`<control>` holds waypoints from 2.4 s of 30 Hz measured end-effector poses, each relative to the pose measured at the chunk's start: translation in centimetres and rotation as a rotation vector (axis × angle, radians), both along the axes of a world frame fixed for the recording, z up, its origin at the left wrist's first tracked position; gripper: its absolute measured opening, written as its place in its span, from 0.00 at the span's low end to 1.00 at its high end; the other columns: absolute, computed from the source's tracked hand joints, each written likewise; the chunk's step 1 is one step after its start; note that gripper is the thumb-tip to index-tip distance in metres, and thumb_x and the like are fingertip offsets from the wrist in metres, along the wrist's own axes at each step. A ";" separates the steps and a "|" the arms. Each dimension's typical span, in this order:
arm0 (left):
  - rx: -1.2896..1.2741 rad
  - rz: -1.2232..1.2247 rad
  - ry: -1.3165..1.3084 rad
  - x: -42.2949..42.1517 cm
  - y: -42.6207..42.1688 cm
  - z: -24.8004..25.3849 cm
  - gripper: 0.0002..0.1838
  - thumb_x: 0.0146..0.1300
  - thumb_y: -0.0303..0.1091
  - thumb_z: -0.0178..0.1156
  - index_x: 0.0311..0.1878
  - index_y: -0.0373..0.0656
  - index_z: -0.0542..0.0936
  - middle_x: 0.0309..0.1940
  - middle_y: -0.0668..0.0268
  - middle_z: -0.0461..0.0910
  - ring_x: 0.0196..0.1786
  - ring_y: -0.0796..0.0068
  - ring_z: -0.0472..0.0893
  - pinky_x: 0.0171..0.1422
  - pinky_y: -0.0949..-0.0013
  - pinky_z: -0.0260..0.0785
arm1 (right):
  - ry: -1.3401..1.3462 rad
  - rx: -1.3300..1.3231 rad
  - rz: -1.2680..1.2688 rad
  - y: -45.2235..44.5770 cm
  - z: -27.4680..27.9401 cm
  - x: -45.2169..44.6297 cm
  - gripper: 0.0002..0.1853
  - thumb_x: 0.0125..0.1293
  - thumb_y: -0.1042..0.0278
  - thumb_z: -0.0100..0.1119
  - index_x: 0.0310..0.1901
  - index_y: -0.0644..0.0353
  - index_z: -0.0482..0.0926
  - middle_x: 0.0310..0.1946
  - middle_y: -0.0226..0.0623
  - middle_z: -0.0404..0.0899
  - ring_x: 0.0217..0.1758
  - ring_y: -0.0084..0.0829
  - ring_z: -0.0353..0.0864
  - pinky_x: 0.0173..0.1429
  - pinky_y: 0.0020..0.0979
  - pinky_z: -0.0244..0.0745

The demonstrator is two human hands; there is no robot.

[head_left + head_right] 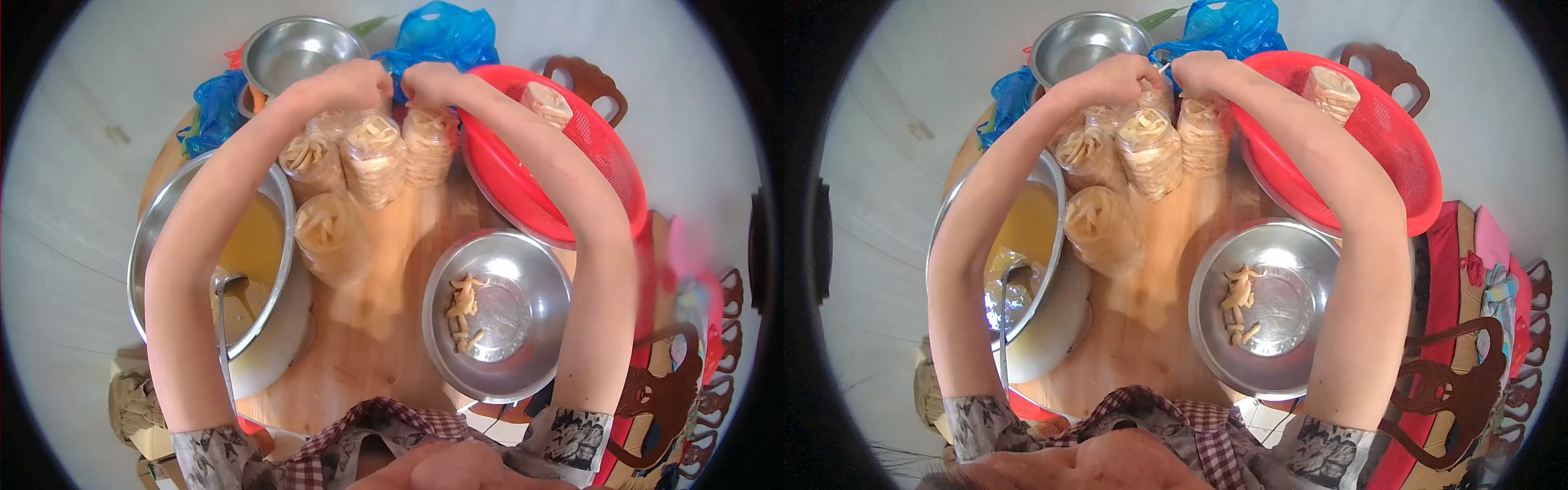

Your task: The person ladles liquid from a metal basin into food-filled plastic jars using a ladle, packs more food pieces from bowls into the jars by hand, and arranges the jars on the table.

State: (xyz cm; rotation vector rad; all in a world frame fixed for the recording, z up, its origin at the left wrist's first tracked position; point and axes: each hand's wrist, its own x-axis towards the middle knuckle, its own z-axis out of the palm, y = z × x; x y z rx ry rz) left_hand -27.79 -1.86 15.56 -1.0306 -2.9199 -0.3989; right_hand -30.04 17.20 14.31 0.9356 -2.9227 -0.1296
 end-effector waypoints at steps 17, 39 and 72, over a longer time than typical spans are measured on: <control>-0.123 -0.062 0.017 1.0 0.2 -0.3 0.23 0.55 0.24 0.53 0.55 0.43 0.85 0.54 0.53 0.83 0.57 0.51 0.80 0.63 0.55 0.72 | 0.090 -0.264 0.181 2.3 0.7 0.6 0.07 0.64 0.66 0.60 0.41 0.58 0.78 0.37 0.42 0.84 0.44 0.47 0.83 0.47 0.45 0.76; -0.194 -0.118 0.112 -0.1 4.5 -3.3 0.32 0.56 0.21 0.53 0.67 0.51 0.79 0.60 0.60 0.78 0.65 0.53 0.70 0.72 0.53 0.62 | 0.652 -0.036 0.116 3.2 -10.6 15.0 0.35 0.54 0.76 0.58 0.65 0.82 0.65 0.64 0.68 0.69 0.70 0.60 0.69 0.73 0.47 0.68; -0.187 -0.147 -0.017 0.9 3.5 -4.9 0.37 0.51 0.22 0.54 0.67 0.60 0.79 0.50 0.55 0.85 0.51 0.54 0.82 0.57 0.56 0.74 | 0.549 -0.433 -0.016 2.9 -13.3 7.9 0.29 0.48 0.83 0.54 0.57 0.77 0.71 0.51 0.62 0.74 0.57 0.60 0.74 0.63 0.50 0.72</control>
